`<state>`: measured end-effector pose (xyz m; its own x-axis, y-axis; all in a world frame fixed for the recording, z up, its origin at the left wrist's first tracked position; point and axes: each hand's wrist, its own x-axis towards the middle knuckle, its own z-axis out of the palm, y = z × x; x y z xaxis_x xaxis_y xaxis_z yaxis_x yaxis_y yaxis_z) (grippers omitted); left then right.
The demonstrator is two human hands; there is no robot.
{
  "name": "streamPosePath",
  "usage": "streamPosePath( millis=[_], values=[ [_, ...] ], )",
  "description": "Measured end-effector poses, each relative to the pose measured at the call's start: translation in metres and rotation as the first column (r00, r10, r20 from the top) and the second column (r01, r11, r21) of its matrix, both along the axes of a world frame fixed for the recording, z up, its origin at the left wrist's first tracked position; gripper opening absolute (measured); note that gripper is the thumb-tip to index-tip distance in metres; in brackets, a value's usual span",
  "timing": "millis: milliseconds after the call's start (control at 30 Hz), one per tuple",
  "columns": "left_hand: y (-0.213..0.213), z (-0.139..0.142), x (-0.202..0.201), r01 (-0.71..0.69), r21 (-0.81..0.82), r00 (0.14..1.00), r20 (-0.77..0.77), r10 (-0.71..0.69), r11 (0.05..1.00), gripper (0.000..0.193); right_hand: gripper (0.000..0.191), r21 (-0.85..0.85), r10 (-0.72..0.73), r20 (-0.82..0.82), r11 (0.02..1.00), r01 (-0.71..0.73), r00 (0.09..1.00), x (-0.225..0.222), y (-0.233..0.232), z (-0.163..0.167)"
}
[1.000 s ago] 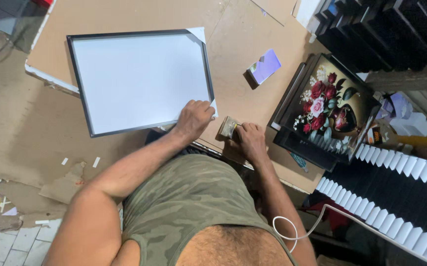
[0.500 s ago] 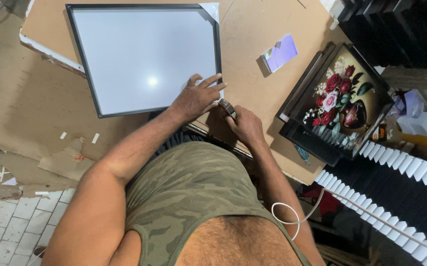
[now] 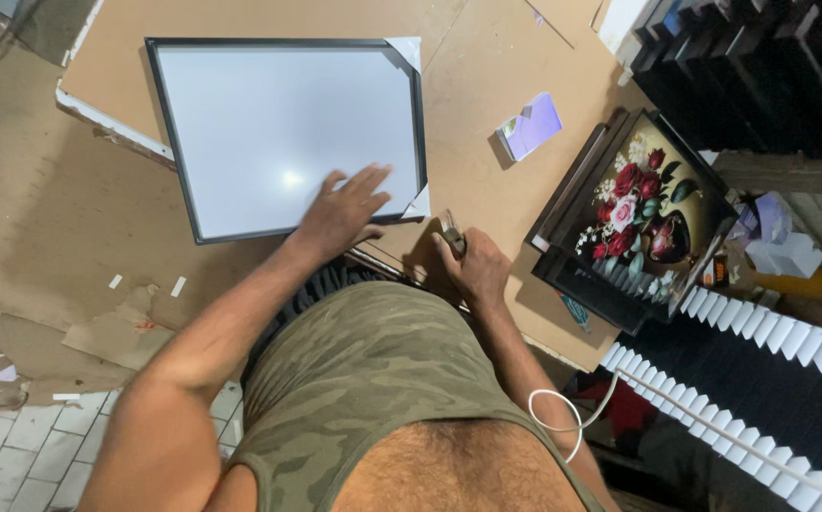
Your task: The person folds white paper corner protectors over the corners of framed pictures and secures them with a hand stapler, working through the corners one at a time. They reposition each frame on the padded work table and stack finished frames with others on the table.
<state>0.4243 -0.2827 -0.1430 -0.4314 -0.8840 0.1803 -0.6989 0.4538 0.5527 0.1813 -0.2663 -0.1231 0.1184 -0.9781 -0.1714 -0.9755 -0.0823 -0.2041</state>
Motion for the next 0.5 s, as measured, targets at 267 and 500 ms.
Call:
streamPosePath(
  millis=[267,500],
  values=[
    [0.095,0.000,0.132,-0.319,-0.162,0.786,0.506,0.356,0.934,0.024,0.042,-0.504,0.157,-0.023,0.851,-0.147,0.987,-0.052,-0.075,0.006],
    [0.101,0.131,0.111,-0.272,-0.025,0.962,0.020,0.272,0.962,0.035,0.021,-0.176,0.133,0.054,0.977,-0.122,0.990,-0.088,-0.162,0.006]
  ],
)
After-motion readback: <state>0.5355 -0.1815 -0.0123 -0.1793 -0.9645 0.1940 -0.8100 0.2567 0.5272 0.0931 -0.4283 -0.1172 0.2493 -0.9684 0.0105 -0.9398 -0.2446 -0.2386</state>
